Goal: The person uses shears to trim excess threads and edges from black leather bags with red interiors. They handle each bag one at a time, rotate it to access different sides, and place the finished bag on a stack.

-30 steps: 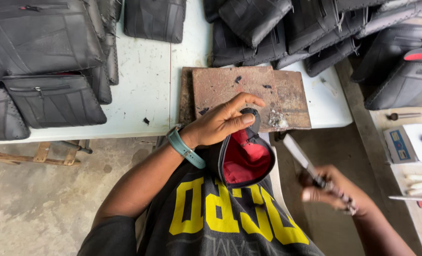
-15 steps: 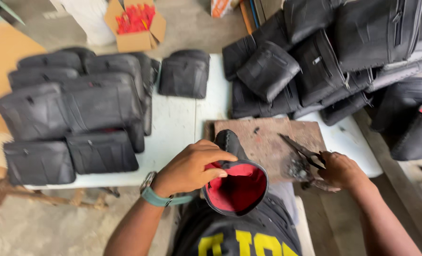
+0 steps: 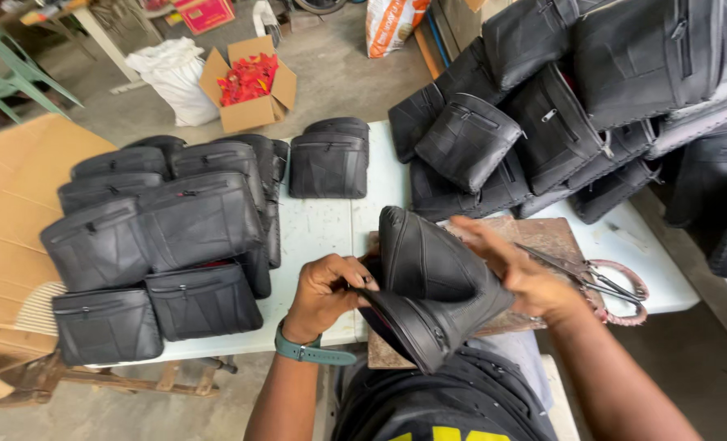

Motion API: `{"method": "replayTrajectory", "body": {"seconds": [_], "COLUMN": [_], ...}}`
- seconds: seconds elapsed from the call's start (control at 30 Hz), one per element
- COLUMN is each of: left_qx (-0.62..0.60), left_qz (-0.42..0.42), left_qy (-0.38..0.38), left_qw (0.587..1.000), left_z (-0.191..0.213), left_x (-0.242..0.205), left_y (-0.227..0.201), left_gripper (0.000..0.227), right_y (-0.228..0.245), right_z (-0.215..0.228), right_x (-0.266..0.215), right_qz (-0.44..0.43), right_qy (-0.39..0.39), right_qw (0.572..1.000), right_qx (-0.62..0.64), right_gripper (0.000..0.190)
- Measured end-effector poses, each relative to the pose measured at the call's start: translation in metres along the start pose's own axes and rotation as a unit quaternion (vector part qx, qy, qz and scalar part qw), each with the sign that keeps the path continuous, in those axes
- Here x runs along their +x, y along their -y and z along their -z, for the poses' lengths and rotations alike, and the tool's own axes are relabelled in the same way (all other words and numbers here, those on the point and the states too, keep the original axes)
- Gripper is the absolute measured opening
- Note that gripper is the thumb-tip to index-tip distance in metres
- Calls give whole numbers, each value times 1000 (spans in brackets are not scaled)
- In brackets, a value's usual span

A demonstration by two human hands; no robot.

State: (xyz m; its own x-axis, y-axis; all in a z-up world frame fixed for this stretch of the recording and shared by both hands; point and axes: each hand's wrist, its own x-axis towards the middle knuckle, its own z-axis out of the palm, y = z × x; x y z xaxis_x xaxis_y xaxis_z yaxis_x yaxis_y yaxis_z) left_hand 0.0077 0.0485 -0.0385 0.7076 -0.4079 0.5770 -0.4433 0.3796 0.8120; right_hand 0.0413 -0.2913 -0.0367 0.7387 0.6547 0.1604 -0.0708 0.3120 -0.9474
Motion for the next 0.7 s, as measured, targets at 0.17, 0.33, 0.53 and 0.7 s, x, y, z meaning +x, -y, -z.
{"method": "replayTrajectory", "body": {"seconds": [0.17, 0.33, 0.53, 0.7], "left_qx": [90, 180, -86, -40], "left_qz": [-79, -32, 253, 80], "left_qy": [-325, -368, -214, -365], "left_qw": [938, 912, 940, 927], "left_z": [6, 20, -34, -36], "left_x": [23, 8, -35, -8], "left_y": [29, 46, 65, 109], "left_gripper": [20, 47, 80, 52], "right_y": [-51, -73, -70, -89], "right_z": [-31, -41, -50, -59], "right_x": [18, 14, 26, 55], "right_qz": [-19, -51, 89, 36], "right_qy": [-37, -188, -281, -245], "right_qw": [995, 978, 938, 969], "right_qx": [-89, 70, 183, 6], "right_gripper": [99, 62, 54, 59]}}
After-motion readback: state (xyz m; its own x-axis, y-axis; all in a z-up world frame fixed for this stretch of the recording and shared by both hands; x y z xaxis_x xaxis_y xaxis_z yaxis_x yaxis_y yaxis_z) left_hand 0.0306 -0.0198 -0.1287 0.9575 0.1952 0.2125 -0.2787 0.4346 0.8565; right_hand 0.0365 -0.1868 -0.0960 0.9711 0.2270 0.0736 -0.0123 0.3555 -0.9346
